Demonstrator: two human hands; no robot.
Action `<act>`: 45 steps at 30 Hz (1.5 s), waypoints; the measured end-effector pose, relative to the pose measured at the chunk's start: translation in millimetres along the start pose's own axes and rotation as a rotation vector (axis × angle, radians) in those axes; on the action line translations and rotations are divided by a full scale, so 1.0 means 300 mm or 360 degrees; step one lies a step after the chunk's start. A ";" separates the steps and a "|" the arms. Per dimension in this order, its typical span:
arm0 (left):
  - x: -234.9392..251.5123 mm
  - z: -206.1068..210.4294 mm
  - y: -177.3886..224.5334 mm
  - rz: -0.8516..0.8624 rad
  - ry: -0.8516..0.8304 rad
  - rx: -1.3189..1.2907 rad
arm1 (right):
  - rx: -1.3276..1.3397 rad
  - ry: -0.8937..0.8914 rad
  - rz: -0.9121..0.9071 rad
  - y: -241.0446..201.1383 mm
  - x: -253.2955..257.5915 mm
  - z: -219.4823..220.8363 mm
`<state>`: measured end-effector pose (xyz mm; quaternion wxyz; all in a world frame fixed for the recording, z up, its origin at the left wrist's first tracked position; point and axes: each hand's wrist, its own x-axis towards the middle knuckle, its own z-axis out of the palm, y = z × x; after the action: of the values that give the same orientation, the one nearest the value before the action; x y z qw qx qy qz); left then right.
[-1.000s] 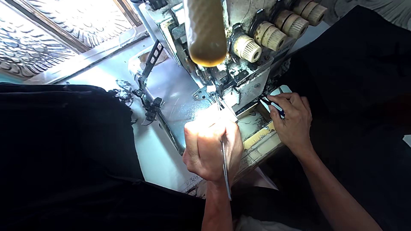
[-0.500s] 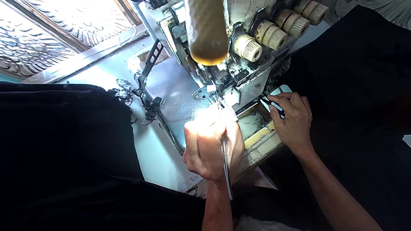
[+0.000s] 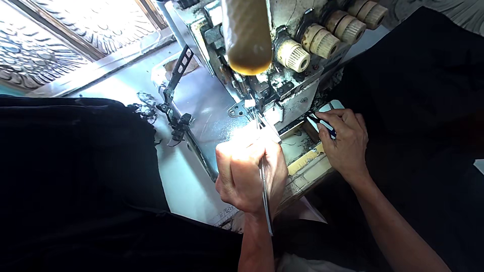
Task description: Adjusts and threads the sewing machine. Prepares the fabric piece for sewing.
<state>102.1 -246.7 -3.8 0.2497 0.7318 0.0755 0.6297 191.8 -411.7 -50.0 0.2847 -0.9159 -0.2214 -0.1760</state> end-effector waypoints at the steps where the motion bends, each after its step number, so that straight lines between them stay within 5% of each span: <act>1: 0.002 0.001 0.000 0.0005 0.0001 0.0012 | 0.0000 0.0002 -0.0001 0.000 0.000 0.000; 45: 0.012 -0.005 0.005 -0.0057 -0.0056 0.0002 | -0.0009 -0.0001 0.0000 0.001 -0.001 -0.001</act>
<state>101.2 -246.1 0.0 0.2617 0.7414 0.0846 0.6121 191.7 -412.1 -50.0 0.2820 -0.9168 -0.2212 -0.1764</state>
